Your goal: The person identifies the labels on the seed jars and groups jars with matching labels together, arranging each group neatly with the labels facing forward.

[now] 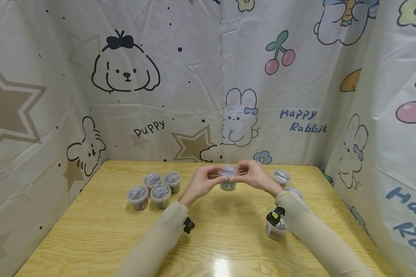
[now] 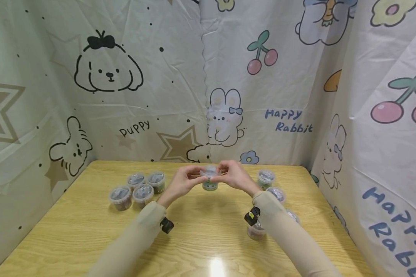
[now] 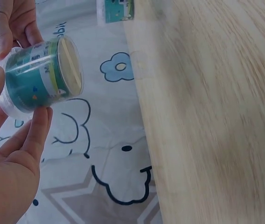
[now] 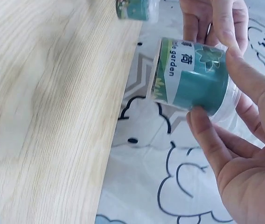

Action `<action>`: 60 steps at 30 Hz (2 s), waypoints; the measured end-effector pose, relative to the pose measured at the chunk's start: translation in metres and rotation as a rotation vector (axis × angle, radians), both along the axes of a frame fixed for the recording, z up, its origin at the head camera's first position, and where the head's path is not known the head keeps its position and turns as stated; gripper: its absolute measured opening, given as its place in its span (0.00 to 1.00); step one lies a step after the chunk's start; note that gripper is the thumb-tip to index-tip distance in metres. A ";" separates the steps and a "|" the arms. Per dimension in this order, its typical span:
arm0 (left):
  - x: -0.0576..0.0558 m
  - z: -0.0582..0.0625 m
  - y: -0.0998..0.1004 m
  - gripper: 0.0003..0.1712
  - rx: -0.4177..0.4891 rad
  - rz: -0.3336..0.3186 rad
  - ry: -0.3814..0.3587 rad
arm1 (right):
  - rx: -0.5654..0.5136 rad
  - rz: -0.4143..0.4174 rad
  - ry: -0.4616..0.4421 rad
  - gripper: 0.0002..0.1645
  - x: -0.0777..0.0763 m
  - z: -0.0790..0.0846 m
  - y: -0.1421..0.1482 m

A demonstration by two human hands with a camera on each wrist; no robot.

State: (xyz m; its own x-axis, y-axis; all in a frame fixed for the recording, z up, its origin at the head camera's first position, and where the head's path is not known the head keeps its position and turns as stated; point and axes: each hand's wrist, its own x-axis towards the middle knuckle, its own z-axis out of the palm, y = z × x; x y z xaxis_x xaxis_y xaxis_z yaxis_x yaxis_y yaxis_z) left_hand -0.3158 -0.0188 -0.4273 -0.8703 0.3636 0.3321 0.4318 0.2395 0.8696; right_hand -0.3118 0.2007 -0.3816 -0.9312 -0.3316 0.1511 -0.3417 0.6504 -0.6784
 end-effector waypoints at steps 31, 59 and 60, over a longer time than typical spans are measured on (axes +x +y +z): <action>-0.024 -0.020 0.082 0.23 -0.203 0.072 0.106 | 0.157 0.001 0.042 0.17 -0.040 -0.011 0.071; -0.021 -0.037 0.119 0.40 -0.341 -0.095 -0.087 | 0.404 0.026 -0.018 0.14 -0.055 -0.038 0.103; -0.022 -0.037 0.120 0.39 -0.356 -0.102 -0.078 | 0.409 0.021 -0.025 0.14 -0.056 -0.039 0.104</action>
